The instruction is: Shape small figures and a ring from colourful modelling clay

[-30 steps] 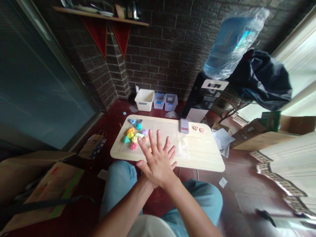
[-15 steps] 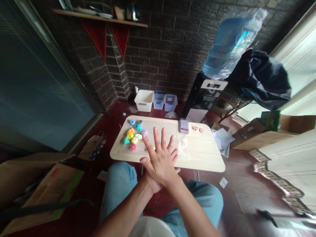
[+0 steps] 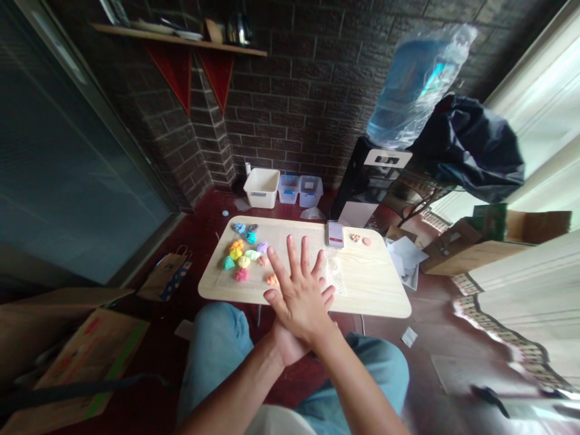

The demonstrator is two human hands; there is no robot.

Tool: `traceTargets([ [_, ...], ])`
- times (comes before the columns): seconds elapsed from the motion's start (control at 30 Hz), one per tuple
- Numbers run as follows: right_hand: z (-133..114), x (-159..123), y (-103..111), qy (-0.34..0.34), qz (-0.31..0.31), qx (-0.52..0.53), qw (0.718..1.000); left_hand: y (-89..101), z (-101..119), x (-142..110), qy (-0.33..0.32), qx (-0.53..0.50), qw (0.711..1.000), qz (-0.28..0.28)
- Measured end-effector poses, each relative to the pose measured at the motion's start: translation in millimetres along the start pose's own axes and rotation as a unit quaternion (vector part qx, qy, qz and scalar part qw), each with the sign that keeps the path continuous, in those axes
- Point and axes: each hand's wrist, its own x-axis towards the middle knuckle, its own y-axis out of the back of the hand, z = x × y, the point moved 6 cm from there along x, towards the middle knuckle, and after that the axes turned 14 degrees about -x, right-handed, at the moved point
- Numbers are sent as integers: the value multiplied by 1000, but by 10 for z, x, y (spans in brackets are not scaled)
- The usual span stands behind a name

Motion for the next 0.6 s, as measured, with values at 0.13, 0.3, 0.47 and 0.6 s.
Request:
traceTargets([
  [0.13, 116, -102, -72, 0, -13, -7, 1000, -112, 159, 15, -22, -8, 999, -22],
  [0.3, -175, -207, -49, 68, -17, 31, 997, 11, 237, 39, -129, -13, 992, -1],
  [0.47, 81, -84, -70, -1, -4, 24, 1000, 30, -19, 28, -28, 0, 1000, -3],
  [0.6, 115, -206, -123, 6, -15, 26, 1000, -165, 140, 18, -48, 53, 996, -51],
])
